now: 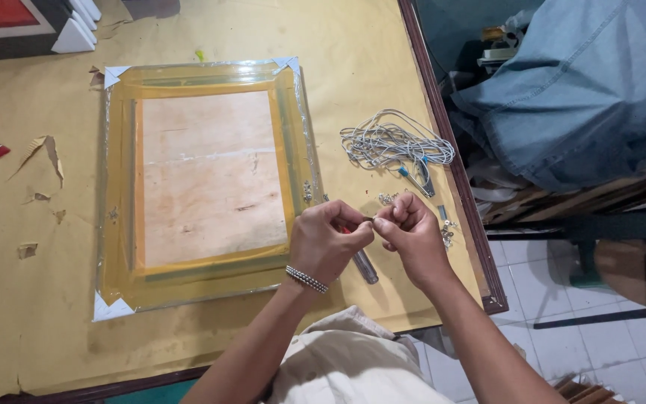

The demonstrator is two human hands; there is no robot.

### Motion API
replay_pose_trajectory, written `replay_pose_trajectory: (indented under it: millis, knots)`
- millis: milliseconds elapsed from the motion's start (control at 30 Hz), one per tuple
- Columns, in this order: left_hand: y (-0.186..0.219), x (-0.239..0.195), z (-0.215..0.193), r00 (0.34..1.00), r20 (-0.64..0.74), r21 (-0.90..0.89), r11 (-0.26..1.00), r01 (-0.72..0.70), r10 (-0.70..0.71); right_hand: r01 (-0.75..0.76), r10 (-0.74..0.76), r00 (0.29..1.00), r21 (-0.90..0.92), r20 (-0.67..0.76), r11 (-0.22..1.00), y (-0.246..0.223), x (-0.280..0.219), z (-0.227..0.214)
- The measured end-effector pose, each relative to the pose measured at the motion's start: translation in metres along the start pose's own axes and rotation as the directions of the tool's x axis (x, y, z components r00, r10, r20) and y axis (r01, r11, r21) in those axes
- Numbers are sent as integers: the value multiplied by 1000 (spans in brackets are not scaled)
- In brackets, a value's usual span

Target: Securing the backing of a picture frame using metal turn buttons and a screwdriver.

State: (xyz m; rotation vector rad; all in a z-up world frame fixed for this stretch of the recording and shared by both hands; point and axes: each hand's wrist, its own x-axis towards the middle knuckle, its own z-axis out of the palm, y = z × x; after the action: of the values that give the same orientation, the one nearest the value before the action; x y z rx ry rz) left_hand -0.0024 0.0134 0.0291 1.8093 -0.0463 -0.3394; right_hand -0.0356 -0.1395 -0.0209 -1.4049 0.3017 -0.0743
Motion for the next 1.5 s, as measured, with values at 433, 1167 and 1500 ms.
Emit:
replay_pose_trajectory:
  millis: [433,1167,1500]
  knots:
    - [-25,14,12,1000,9,-100,995,14,-13,21,-27,989,-45,-147,999,-10,-4,15]
    - [-40,20,20,983,36,-560,811,171,-182,-121,75,983,-282,-168,952,-35,-19,31]
    - [-57,22,26,984,23,-501,850,163,-175,-232,-114,943,-863,-313,449,-5,-3,-70]
